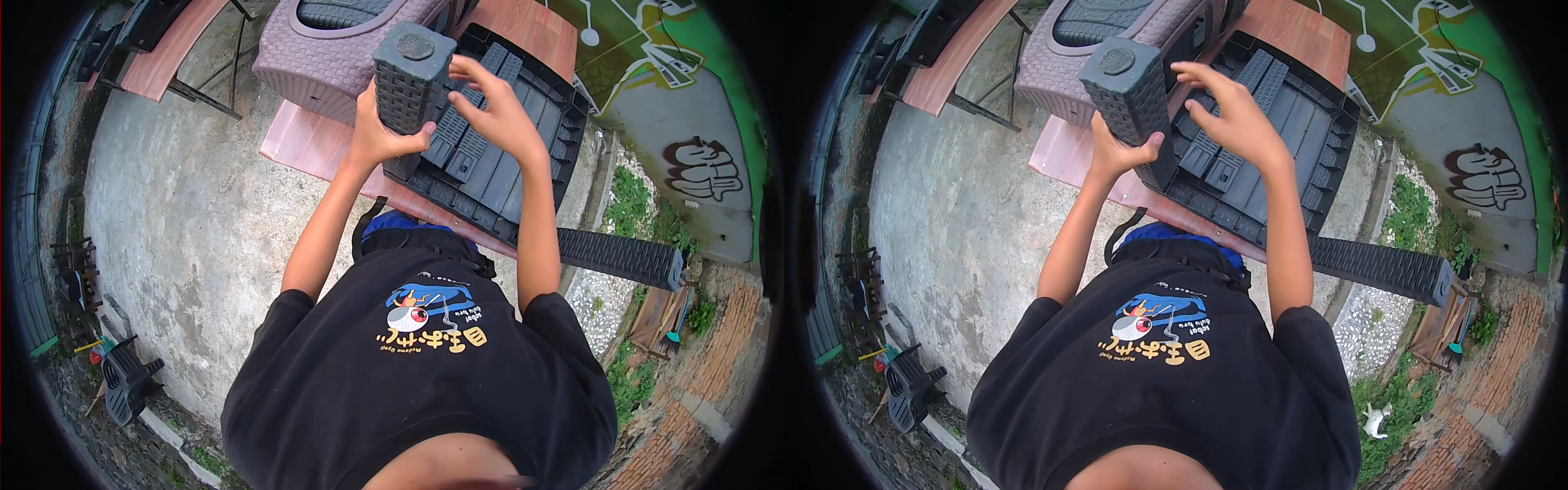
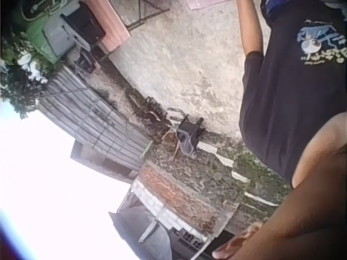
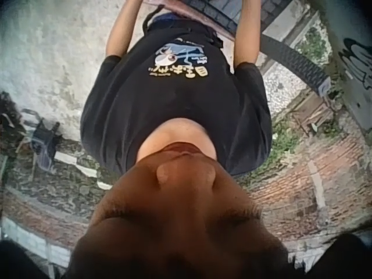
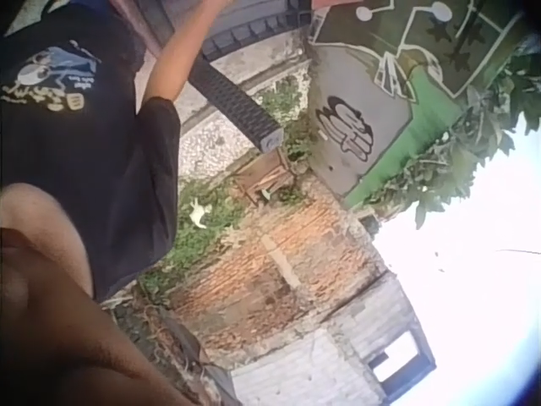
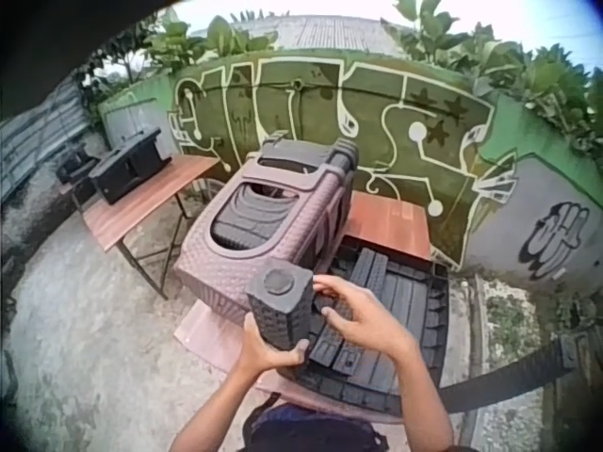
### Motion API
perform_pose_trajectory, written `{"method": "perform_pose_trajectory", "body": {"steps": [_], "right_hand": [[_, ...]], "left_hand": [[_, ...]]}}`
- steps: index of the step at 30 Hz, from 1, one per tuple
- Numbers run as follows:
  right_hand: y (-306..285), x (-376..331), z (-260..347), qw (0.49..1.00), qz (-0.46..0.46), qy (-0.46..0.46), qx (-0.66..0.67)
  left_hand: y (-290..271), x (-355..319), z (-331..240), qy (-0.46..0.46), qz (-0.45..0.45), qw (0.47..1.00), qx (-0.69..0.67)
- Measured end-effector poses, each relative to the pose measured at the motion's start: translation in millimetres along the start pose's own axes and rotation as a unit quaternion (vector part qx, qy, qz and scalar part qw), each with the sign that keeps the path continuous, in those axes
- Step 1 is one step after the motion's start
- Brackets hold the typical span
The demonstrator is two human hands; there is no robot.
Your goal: Assembling small black plastic tables by attaching legs to the table tops.
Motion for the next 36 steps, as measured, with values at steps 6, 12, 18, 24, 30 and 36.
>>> {"method": "perform_pose_trajectory", "body": {"steps": [6,12,18,24,30,36], "right_hand": [[-48,22,110,0.961,-0.178,-0.175,0.115],[0,-8,-114,0.926,-0.257,0.18,-0.21],[103,-116,-267,0.842,-0.042,0.538,-0.023],[110,-145,-241,0.795,-0.167,0.535,0.233],[101,-150,-250,0.801,-0.083,0.546,0.233],[113,-151,-239,0.844,-0.088,0.503,0.164]], "left_hand": [[1,-13,0,0.095,0.012,0.994,0.062],[5,-15,1,0.026,0.005,0.999,0.047],[7,-18,1,0.041,0.002,0.998,0.052],[1,-26,3,0.048,-0.025,0.997,0.054],[18,-57,-64,0.134,-0.215,0.928,0.274],[43,-98,-91,0.164,-0.078,0.975,0.127]]}}
Point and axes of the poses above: each hand's wrist, its own x-axis towards the middle knuckle, its own y-axis out of the palm, z = x × y, the point moved 5 cm from there along x, towards the middle knuckle, and after that the axes turned 7 degrees about -x, right-handed, at the moved point
